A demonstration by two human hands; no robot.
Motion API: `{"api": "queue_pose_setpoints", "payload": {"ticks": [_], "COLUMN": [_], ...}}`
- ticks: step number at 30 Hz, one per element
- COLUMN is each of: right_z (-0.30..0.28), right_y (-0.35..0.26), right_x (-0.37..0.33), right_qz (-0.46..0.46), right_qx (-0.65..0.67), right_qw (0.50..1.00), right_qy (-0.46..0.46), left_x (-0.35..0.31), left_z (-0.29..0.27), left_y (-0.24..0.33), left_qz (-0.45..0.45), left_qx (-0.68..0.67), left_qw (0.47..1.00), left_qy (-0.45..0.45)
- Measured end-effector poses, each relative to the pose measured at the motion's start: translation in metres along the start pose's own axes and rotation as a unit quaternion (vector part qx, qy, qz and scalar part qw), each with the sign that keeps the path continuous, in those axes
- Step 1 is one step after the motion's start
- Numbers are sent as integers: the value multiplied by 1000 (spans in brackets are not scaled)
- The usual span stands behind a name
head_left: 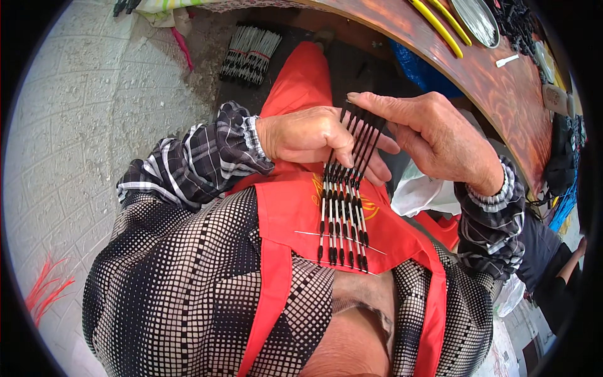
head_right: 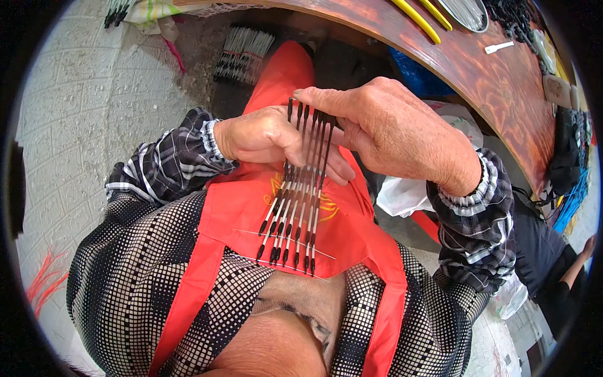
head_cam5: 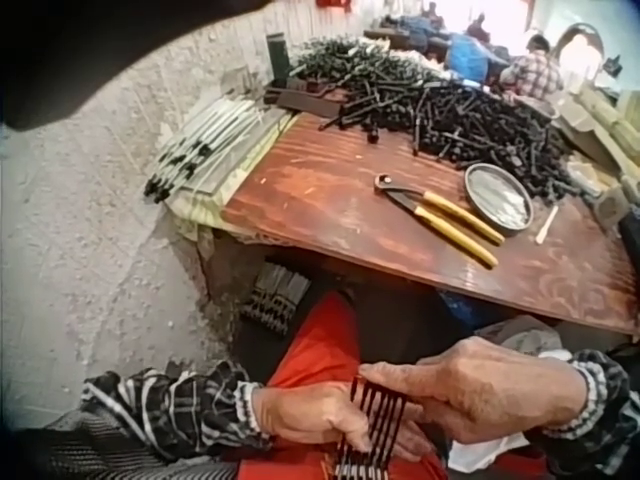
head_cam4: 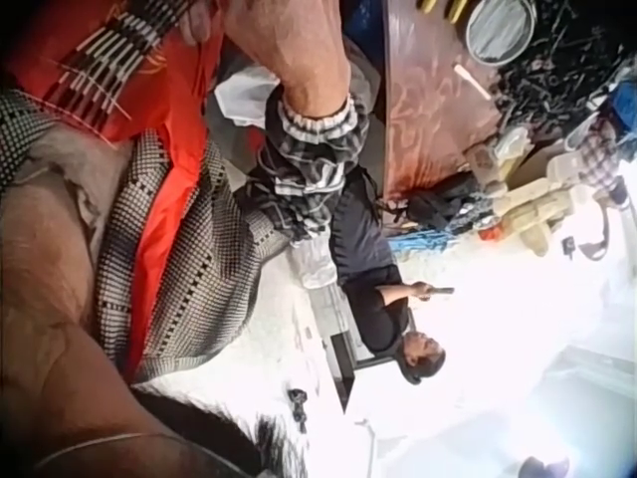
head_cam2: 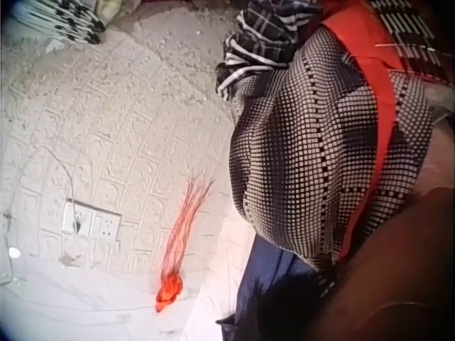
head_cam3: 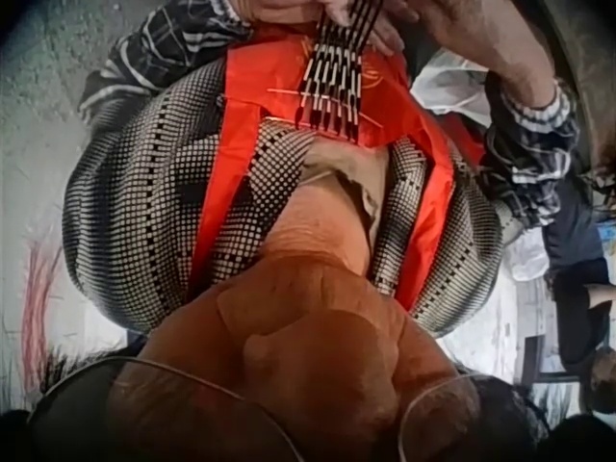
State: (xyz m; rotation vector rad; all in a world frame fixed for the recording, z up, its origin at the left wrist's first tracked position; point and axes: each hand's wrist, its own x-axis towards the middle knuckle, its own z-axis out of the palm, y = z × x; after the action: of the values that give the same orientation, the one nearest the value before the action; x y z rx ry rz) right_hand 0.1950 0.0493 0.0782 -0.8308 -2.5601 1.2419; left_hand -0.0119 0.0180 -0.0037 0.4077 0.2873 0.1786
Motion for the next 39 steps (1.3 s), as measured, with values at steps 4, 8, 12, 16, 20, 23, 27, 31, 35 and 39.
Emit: {"api": "queue_pose_setpoints", "payload": {"ticks": [4, 8, 12, 16, 20, 23, 27, 31, 35, 39], "right_z": [2, 2, -1, 2, 8, 2, -3, 11, 55, 83], "right_y": [4, 6, -8, -10, 4, 6, 7, -1, -22, -28], "right_x": [-2, 1, 7, 11, 7, -6, -28, -52, -51, -37], "right_qz": [-7, -10, 38, 71, 37, 29, 31, 1, 0, -73], "right_qx": [8, 15, -16, -31, -68, -95, -60, 54, 89, 80], "right_qw": [1000, 1000, 999, 997, 993, 987, 993, 998, 996, 993], "right_qy": [12, 7, 20, 23, 86, 126, 92, -35, -33, 54], "left_x": [2, 3, 7, 10, 16, 17, 20, 32, 22, 16], "left_z": [2, 3, 2, -2, -2, -1, -10, -16, -13, -13], "left_y": [1, 0, -2, -8, -13, -14, -16, -19, -22, -18], "left_qz": [-4, -3, 7, 22, 30, 32, 32, 37, 27, 24], "left_qx": [5, 7, 17, 2, -41, -71, -102, -120, -129, -132], "left_qw": [1000, 1000, 1000, 999, 999, 997, 993, 982, 975, 979], "left_qy": [1, 6, -24, -41, -6, 17, 58, 138, 178, 151]}}
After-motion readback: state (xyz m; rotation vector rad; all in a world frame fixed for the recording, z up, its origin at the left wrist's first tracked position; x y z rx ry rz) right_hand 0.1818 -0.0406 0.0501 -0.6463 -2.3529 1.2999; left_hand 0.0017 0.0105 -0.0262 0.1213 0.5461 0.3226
